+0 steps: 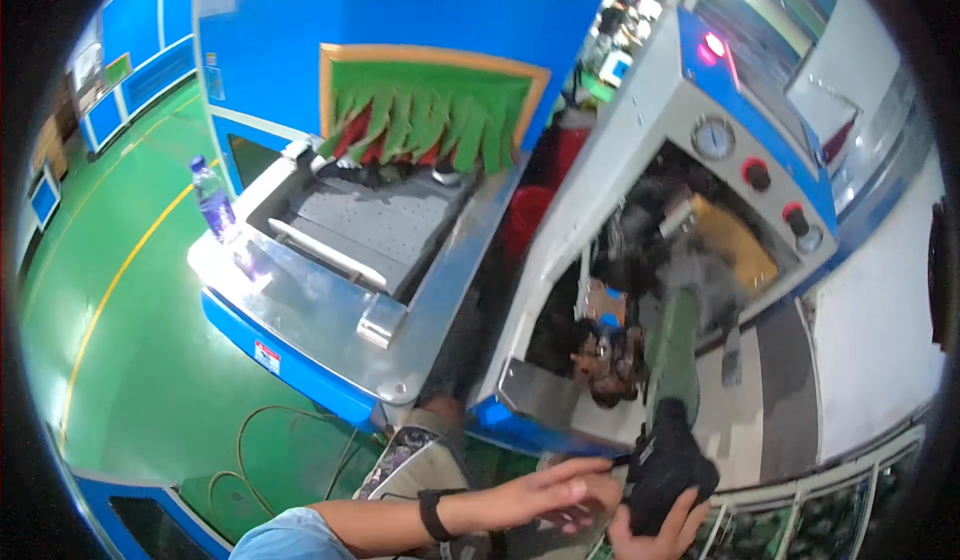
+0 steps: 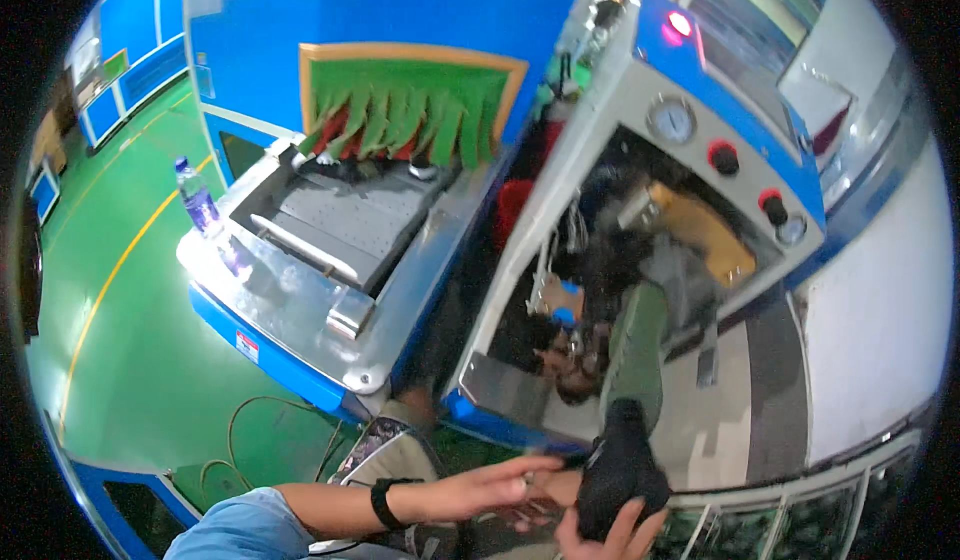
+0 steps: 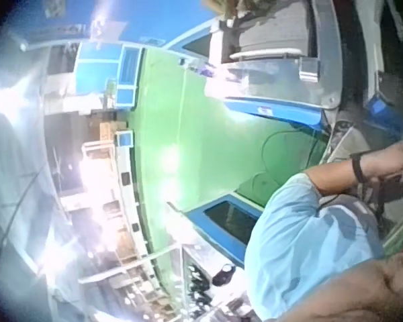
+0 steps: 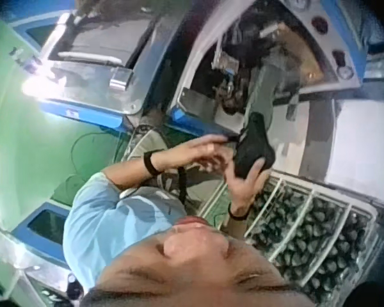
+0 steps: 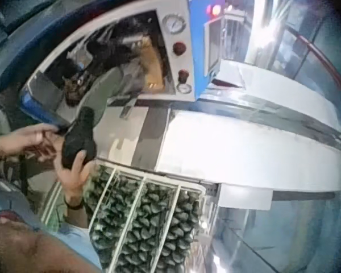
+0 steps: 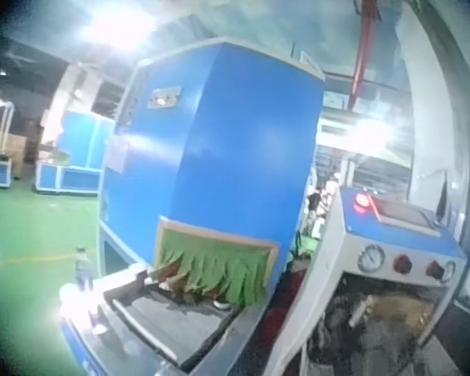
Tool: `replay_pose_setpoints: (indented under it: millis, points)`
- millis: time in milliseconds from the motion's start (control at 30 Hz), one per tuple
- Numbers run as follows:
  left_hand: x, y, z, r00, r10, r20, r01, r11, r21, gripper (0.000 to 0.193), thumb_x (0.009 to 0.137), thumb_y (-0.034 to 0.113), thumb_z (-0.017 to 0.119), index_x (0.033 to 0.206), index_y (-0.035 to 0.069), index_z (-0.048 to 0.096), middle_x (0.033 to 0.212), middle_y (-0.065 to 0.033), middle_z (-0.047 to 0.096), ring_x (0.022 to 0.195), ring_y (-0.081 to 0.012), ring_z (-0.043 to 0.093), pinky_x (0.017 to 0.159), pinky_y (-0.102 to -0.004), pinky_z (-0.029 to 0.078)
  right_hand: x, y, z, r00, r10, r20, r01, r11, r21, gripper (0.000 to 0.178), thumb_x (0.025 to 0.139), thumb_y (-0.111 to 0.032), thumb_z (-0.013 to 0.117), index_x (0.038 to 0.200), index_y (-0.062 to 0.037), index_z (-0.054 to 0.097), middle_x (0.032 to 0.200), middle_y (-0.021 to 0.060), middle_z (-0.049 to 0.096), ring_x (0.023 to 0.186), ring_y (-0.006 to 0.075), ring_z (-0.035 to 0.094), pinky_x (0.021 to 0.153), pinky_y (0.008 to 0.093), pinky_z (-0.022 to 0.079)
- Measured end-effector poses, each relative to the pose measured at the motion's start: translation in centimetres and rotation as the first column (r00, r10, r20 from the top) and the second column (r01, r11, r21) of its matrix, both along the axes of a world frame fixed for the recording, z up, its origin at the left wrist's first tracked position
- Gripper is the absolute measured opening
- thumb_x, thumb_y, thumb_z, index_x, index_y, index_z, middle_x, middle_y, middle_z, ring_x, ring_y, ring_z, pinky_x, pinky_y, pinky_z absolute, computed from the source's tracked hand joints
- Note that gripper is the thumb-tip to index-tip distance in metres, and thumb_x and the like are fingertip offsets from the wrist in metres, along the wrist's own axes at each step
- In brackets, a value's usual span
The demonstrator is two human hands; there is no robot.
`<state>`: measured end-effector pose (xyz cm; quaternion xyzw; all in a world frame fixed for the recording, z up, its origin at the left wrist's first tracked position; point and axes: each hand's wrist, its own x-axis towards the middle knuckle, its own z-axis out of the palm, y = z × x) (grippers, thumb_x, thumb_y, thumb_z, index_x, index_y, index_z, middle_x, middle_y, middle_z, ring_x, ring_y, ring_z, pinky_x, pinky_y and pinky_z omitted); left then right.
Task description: The operator takes shoe lasts from a rack and processes footwear through a lasting machine and a conveyor oven.
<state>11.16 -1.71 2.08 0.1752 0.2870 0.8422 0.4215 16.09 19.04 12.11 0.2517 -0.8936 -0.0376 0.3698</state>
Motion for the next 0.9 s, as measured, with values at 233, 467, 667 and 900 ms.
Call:
replay_pose_setpoints:
  millis: [233,467,667,900]
  points:
    - [-0.1,0.3,-0.9,0.977,-0.166,0.133,0.201,0.928,-0.315,0.055,0.101,0.054,0.045,0.122,0.006,0.061,0.104,-0.0061,0.069,0.089,-0.0171,0.066,0.078,-0.0329,0.053,2.1,1.8,1.1,0.537,0.544,0.645,0.402,0.507,-0.762,0.103,0.089,-0.046,0.066,0.157,-0.0002,0.004,0.144,0.031,0.045,0.121,0.0451,0.058,0.103,0.0515,0.047]
    - [0.0,-2.9,1.5,0.872,-0.143,-0.469,-0.311,0.579,-0.754,0.058,0.095,0.051,0.053,0.098,-0.007,0.06,0.074,-0.0269,0.063,0.079,-0.0431,0.066,0.071,-0.0478,0.051,-13.4,-1.2,0.8,0.519,0.851,0.08,0.609,-0.303,-0.733,0.063,0.099,-0.036,0.056,0.145,0.003,0.037,0.12,0.0231,0.063,0.1,0.0368,0.068,0.086,0.0476,0.057]
    - [1.2,-2.0,0.5,0.841,-0.149,-0.52,-0.359,0.565,-0.743,0.046,0.093,0.041,0.058,0.093,-0.005,0.059,0.083,-0.03,0.064,0.084,-0.0488,0.063,0.074,-0.0512,0.05,-5.4,3.1,-3.4,0.721,0.692,-0.045,0.319,-0.388,-0.865,0.057,0.096,-0.033,0.063,0.137,0.0032,0.048,0.118,0.0222,0.064,0.094,0.0377,0.069,0.073,0.049,0.059]
    - [3.6,-2.0,-7.8,0.77,0.076,-0.634,-0.556,0.568,-0.607,0.055,0.088,0.033,0.065,0.131,0.0,0.054,0.126,-0.0144,0.058,0.122,-0.0317,0.052,0.105,-0.0452,0.039,17.3,11.2,-17.9,0.903,0.204,0.377,0.409,-0.672,-0.617,0.041,0.091,-0.041,0.068,0.114,-0.0069,0.062,0.089,0.0114,0.067,0.068,0.0269,0.066,0.053,0.0408,0.052]
